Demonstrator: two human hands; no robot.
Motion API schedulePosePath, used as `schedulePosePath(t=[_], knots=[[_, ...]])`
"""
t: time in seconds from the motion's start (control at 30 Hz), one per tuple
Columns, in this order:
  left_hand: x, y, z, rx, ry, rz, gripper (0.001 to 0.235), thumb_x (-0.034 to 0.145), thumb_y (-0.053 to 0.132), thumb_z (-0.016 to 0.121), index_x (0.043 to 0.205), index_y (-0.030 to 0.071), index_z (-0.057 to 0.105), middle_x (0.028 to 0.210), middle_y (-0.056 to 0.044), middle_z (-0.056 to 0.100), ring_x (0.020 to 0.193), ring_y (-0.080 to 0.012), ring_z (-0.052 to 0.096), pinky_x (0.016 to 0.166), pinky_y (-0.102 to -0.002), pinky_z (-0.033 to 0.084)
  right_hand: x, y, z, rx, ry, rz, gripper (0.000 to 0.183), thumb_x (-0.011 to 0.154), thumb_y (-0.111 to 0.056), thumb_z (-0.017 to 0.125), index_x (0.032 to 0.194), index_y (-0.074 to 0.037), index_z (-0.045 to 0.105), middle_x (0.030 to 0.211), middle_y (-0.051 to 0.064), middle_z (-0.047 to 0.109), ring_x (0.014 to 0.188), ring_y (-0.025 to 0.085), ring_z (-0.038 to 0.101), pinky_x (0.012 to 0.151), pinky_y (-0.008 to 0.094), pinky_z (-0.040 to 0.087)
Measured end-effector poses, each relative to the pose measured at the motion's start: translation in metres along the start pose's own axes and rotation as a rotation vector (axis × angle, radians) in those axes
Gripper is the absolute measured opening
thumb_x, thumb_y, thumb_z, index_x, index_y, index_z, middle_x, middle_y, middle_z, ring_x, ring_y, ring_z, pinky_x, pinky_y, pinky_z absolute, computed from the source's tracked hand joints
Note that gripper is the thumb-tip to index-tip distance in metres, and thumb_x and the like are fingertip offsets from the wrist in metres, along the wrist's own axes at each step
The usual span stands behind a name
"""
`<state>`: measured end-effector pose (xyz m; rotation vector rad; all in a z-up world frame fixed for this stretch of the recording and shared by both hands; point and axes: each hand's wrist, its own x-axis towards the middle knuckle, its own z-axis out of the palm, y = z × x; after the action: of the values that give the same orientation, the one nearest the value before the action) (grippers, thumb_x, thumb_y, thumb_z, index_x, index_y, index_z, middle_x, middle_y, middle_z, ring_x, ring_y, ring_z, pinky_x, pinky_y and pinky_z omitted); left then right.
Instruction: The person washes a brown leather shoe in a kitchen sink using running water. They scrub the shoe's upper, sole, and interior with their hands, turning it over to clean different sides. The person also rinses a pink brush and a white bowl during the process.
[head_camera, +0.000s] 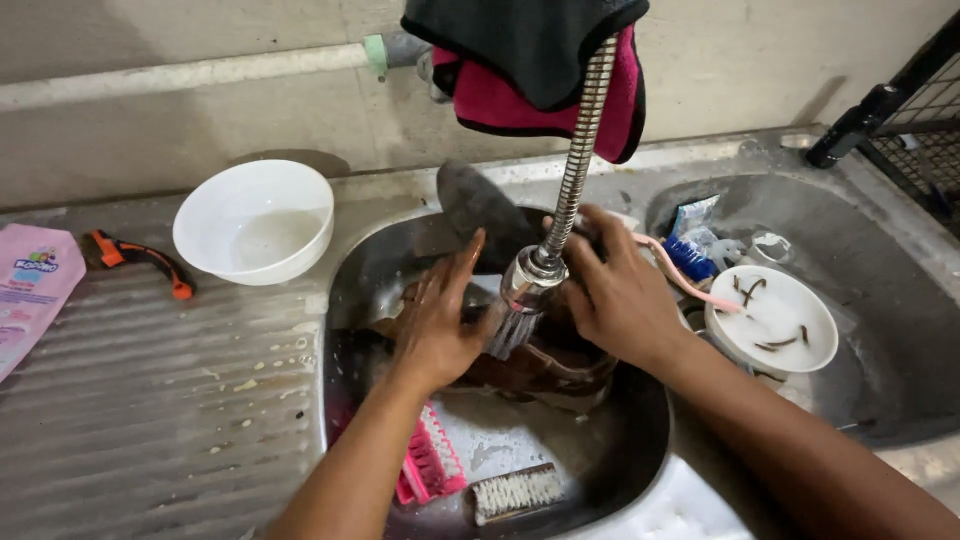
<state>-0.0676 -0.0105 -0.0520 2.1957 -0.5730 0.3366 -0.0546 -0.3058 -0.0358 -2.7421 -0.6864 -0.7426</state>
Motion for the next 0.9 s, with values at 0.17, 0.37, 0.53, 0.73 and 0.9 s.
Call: schedulePosePath(t=[0.17, 0.37, 0.53, 0.73, 0.9], knots=[[0.002, -0.026, 0.01, 0.223, 0.087, -0.038, 0.095, 0.117, 0.038, 0.082, 0.203, 0.025, 0.042, 0.197, -0.033, 0.041, 0.174, -0.0632, 0.051, 0.135, -0.086, 0.044, 0.007, 0.003, -0.001, -0.021, 0.076, -0.006, 0.058, 0.098, -0.028, 0.093, 0.152, -0.015, 0.075, 0.168, 0.02, 0.066, 0.138, 0.052, 0.079, 0.1, 0.061, 0.072], [-0.002, -0.041, 0.012, 0.33, -0.041, -0.188, 0.074, 0.125, 0.05, 0.067, 0.193, 0.021, 0.06, 0.205, -0.025, 0.032, 0.185, -0.0577, 0.035, 0.137, -0.087, 0.039, -0.005, 0.027, 0.03, 0.19, -0.196, 0.139, 0.024, 0.119, -0.04, 0.074, 0.131, -0.02, 0.07, 0.106, 0.014, 0.08, 0.101, 0.048, 0.088, 0.084, 0.061, 0.071], [0.001, -0.049, 0.011, 0.354, -0.314, -0.33, 0.081, 0.131, 0.071, 0.048, 0.196, 0.024, 0.051, 0.214, -0.018, 0.015, 0.193, -0.0512, 0.023, 0.145, -0.092, 0.021, 0.007, 0.006, 0.009, 0.316, -0.352, 0.208, 0.039, 0.123, -0.056, 0.07, 0.131, -0.018, 0.072, 0.121, 0.021, 0.089, 0.116, 0.055, 0.089, 0.094, 0.068, 0.072], [0.002, -0.059, 0.014, 0.349, -0.517, -0.479, 0.109, 0.119, 0.093, 0.04, 0.206, 0.028, 0.024, 0.218, 0.0, 0.006, 0.196, -0.0406, 0.021, 0.141, -0.09, 0.033, 0.005, 0.006, 0.032, 0.322, -0.49, 0.309, 0.026, 0.113, -0.037, 0.083, 0.124, -0.014, 0.083, 0.113, 0.016, 0.097, 0.116, 0.051, 0.092, 0.098, 0.068, 0.072], [0.011, -0.052, 0.004, 0.418, -0.214, -0.373, 0.092, 0.128, 0.088, 0.037, 0.183, 0.02, 0.067, 0.169, -0.017, 0.08, 0.161, -0.049, 0.071, 0.128, -0.082, 0.055, 0.015, -0.004, -0.012, 0.551, -0.67, 0.217, 0.032, 0.109, -0.016, 0.076, 0.135, -0.014, 0.093, 0.119, 0.023, 0.101, 0.122, 0.057, 0.091, 0.103, 0.07, 0.073]])
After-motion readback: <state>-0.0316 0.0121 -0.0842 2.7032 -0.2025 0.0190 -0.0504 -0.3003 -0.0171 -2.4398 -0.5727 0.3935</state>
